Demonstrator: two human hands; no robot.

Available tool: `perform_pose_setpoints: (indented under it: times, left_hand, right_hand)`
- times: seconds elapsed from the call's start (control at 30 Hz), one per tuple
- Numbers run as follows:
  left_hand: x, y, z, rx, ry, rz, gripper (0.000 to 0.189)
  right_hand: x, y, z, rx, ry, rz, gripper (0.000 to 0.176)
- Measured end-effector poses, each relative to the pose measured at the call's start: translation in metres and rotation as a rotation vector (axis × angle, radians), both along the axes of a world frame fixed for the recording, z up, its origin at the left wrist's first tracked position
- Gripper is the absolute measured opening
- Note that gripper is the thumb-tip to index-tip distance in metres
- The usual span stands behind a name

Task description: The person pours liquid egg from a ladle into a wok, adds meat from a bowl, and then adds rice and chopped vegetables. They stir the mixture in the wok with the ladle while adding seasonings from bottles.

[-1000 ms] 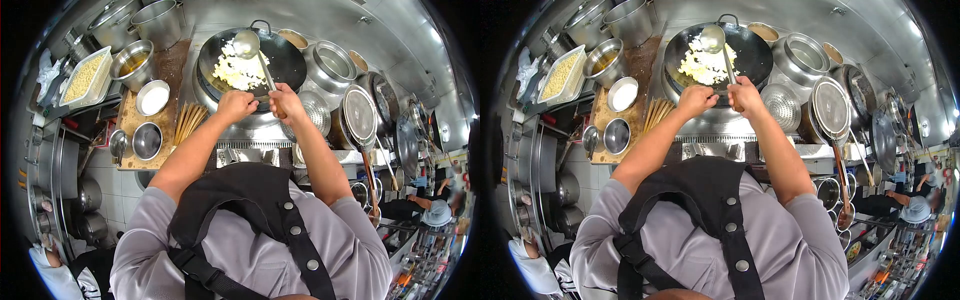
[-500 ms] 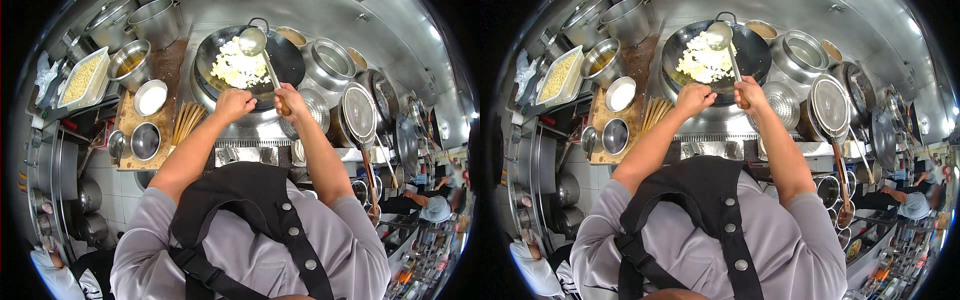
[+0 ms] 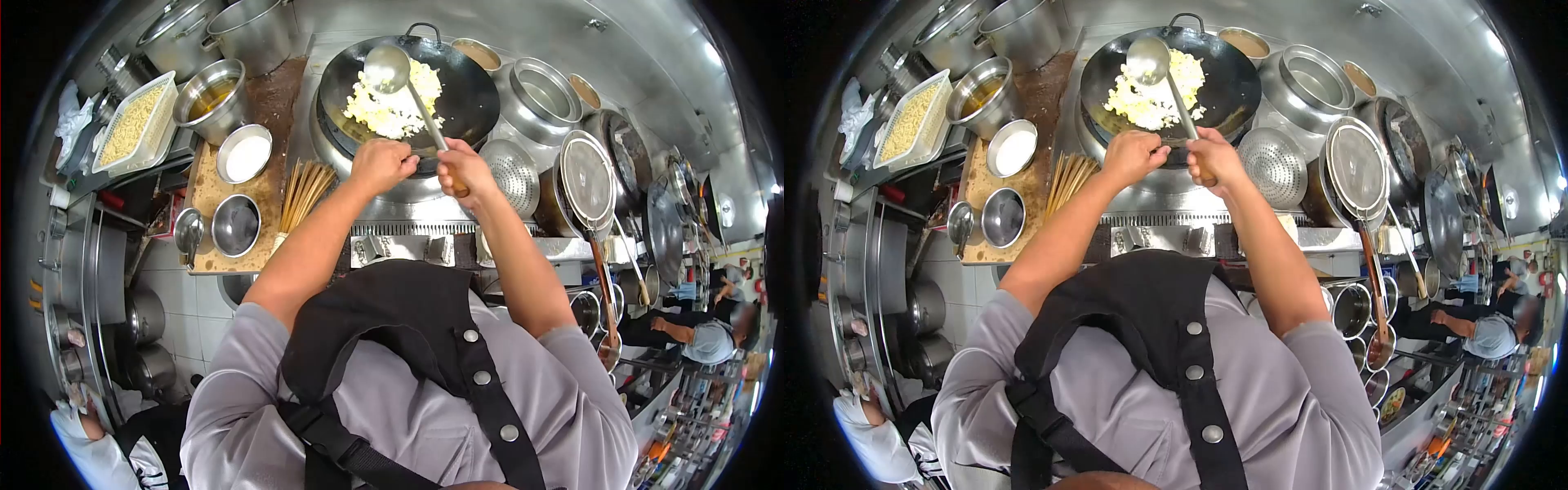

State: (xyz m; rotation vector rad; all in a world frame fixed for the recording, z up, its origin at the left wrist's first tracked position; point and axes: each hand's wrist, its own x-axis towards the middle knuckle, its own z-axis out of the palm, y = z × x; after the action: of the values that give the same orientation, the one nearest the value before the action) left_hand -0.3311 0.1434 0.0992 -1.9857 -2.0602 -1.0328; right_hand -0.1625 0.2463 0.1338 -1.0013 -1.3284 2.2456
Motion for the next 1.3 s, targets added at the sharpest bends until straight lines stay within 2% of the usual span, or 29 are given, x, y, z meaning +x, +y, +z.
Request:
perform_pose_setpoints:
  times: [0.03,0.07,0.1,0.2,0.3,0.33,0.37,0.43,0.47,0.5,0.57,0.6,0.63,0.7,0.73,0.77,0.83,0.87,0.93,0.97,1.03,1.07,1.1,1.17,1.23,1.3]
  left_hand:
    - [-0.002,0.002,0.004,-0.013,-0.010,0.014,0.030]
    - [-0.003,0.003,0.002,-0.018,0.007,0.003,0.030]
    - [-0.003,0.003,0.001,-0.017,0.006,0.005,0.030]
    - [-0.005,0.004,0.003,-0.001,0.001,0.000,0.030]
    - [-0.001,0.001,-0.002,0.036,-0.002,0.005,0.030]
    - [-0.003,0.003,-0.003,0.042,-0.004,-0.001,0.030]
    - [-0.004,0.002,-0.003,0.047,-0.006,-0.004,0.030]
    - [-0.004,0.000,0.000,0.029,-0.002,-0.009,0.029]
    - [-0.005,0.001,-0.003,0.037,-0.016,-0.021,0.032]
    - [-0.005,0.003,-0.005,0.047,-0.033,-0.030,0.034]
    - [-0.004,0.004,-0.001,0.041,-0.036,-0.013,0.035]
    - [-0.002,0.002,-0.001,0.031,-0.034,0.000,0.035]
    - [0.000,0.000,0.000,0.026,-0.034,-0.008,0.035]
    - [-0.002,0.001,0.001,-0.002,-0.035,-0.009,0.035]
    - [-0.003,0.001,0.001,0.011,-0.041,-0.016,0.035]
    - [-0.005,0.001,0.001,0.008,-0.036,-0.018,0.035]
    - [-0.004,0.002,0.000,0.011,-0.045,-0.014,0.035]
    - [-0.005,0.005,0.000,0.016,-0.046,-0.012,0.035]
    - [-0.004,0.003,-0.005,0.066,-0.024,-0.028,0.036]
    - [-0.003,-0.001,-0.005,0.056,-0.027,-0.031,0.036]
    - [-0.001,0.001,0.002,0.012,-0.043,-0.004,0.035]
    - [-0.003,0.000,0.001,-0.010,-0.035,-0.007,0.035]
    - [-0.004,0.002,0.001,-0.006,-0.032,-0.007,0.035]
    - [-0.004,0.003,-0.001,-0.028,-0.042,-0.005,0.034]
    - [-0.003,0.003,-0.002,0.005,-0.033,-0.001,0.034]
    - [-0.002,0.002,-0.001,0.029,-0.028,0.008,0.034]
  right_hand:
    - [-0.001,0.005,-0.006,0.005,-0.048,0.026,0.038]
    - [-0.002,-0.006,0.000,0.127,-0.094,0.018,0.038]
    - [0.008,-0.020,0.014,0.128,-0.095,0.019,0.038]
    - [0.050,-0.051,0.032,-0.129,0.116,0.003,0.037]
    - [0.043,-0.036,0.014,-0.254,0.027,0.020,0.041]
    - [0.031,-0.034,0.012,-0.098,-0.044,0.024,0.042]
    - [0.031,-0.039,0.017,-0.096,-0.046,0.027,0.042]
    - [0.036,-0.055,0.030,0.164,-0.077,-0.024,0.036]
    - [0.056,-0.054,0.041,0.020,-0.004,-0.027,0.038]
    - [0.073,-0.049,0.040,0.022,-0.004,-0.032,0.038]
    - [0.098,-0.046,0.031,-0.313,0.213,0.049,0.041]
    - [0.088,-0.043,0.022,-0.263,0.053,0.005,0.040]
    - [0.074,-0.042,0.013,-0.267,0.054,-0.003,0.040]
    - [0.043,-0.043,0.010,0.135,-0.194,-0.012,0.042]
    - [0.043,-0.050,0.013,0.248,-0.138,-0.004,0.041]
    - [0.056,-0.058,0.028,0.245,-0.132,-0.006,0.041]
    - [0.103,-0.070,0.056,-0.051,0.072,0.001,0.041]
    - [0.118,-0.069,0.058,-0.046,0.071,0.002,0.041]
    - [0.139,-0.071,0.058,-0.346,0.176,0.050,0.039]
    - [0.132,-0.071,0.052,-0.355,0.174,0.046,0.039]
    - [0.097,-0.059,0.036,-0.107,-0.066,-0.035,0.036]
    - [0.085,-0.054,0.032,0.000,-0.089,-0.035,0.035]
    - [0.088,-0.052,0.035,0.003,-0.086,-0.036,0.035]
    - [0.108,-0.056,0.046,-0.126,0.096,-0.105,0.035]
    - [0.133,-0.052,0.056,-0.190,0.122,-0.088,0.035]
    - [0.139,-0.049,0.053,-0.412,0.202,-0.045,0.036]
